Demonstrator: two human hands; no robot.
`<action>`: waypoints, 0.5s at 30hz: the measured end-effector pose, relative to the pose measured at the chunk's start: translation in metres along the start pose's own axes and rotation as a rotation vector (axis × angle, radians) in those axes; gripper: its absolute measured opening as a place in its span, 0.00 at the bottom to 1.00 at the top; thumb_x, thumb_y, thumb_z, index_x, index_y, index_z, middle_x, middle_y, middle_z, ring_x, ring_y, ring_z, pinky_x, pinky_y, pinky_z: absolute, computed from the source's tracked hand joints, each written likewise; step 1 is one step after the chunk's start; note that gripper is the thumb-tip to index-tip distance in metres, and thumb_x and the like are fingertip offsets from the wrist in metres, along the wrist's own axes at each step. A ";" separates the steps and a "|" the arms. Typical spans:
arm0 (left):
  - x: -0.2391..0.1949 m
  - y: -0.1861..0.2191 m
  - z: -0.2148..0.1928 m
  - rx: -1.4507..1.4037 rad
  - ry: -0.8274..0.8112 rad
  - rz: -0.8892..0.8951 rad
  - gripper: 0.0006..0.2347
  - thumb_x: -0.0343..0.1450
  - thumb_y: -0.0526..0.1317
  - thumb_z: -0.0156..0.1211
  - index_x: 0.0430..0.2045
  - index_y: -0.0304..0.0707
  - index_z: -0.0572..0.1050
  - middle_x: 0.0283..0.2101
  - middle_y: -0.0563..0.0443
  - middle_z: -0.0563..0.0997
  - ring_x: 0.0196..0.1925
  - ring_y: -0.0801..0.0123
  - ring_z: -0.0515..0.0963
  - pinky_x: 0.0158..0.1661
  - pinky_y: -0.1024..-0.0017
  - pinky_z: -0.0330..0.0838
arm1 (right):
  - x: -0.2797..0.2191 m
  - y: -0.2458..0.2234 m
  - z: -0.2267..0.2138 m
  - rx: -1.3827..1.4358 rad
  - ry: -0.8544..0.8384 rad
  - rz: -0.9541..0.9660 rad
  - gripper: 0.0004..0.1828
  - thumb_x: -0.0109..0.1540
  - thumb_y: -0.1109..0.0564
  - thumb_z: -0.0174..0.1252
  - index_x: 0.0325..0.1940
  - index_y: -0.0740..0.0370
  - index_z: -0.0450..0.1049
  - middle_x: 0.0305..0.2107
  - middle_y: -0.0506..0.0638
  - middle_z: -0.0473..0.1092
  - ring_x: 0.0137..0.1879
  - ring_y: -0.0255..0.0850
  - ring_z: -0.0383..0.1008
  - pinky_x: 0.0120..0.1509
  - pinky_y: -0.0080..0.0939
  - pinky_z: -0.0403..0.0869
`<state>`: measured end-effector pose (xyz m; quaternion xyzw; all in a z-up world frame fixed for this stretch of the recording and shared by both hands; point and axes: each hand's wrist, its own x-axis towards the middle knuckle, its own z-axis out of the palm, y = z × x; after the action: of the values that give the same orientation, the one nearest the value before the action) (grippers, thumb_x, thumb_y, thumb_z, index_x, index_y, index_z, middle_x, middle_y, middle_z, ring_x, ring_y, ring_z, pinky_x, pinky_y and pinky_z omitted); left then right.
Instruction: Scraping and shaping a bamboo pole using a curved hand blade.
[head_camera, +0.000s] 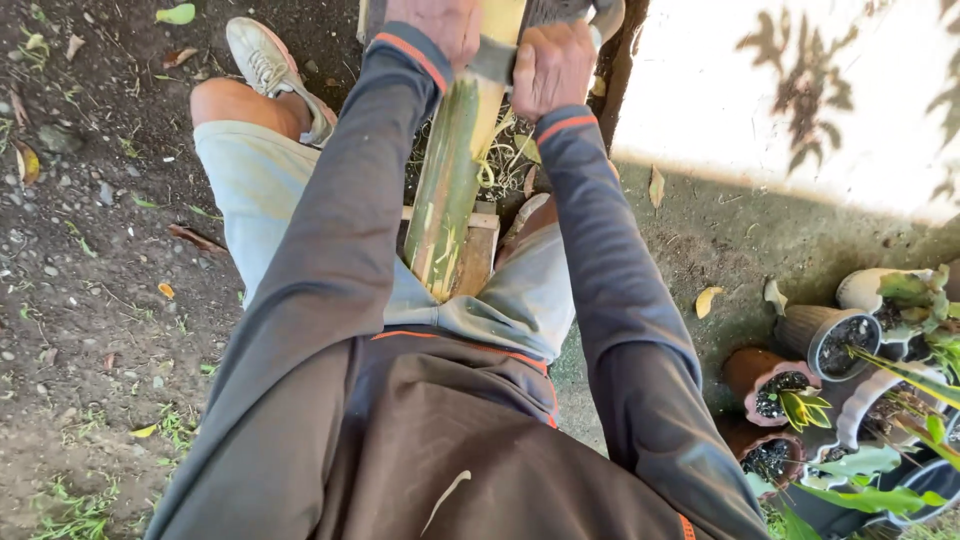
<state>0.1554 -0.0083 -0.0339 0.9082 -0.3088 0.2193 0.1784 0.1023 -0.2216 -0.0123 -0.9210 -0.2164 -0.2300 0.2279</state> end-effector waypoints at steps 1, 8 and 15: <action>0.002 0.003 -0.007 -0.026 0.025 0.009 0.05 0.70 0.38 0.61 0.34 0.41 0.73 0.29 0.45 0.76 0.33 0.52 0.77 0.34 0.56 0.66 | -0.001 -0.001 0.000 0.009 0.005 0.009 0.13 0.63 0.54 0.48 0.24 0.60 0.64 0.21 0.55 0.62 0.30 0.52 0.61 0.44 0.54 0.62; -0.053 0.055 -0.088 -0.227 -0.022 -0.076 0.11 0.69 0.33 0.60 0.43 0.33 0.71 0.20 0.50 0.72 0.23 0.57 0.74 0.31 0.60 0.63 | -0.050 -0.074 -0.031 0.156 -0.053 0.045 0.14 0.63 0.52 0.49 0.24 0.61 0.63 0.22 0.56 0.61 0.32 0.55 0.64 0.44 0.53 0.62; -0.037 0.039 -0.063 -0.165 -0.006 -0.034 0.11 0.68 0.35 0.60 0.43 0.36 0.71 0.18 0.52 0.72 0.20 0.59 0.73 0.29 0.62 0.61 | -0.047 -0.048 -0.010 0.161 -0.025 0.031 0.16 0.62 0.52 0.49 0.23 0.62 0.62 0.21 0.57 0.61 0.31 0.56 0.63 0.44 0.54 0.63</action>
<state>0.0863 0.0093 0.0078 0.8961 -0.3109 0.1872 0.2556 0.0370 -0.2027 -0.0135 -0.9058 -0.2226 -0.1966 0.3021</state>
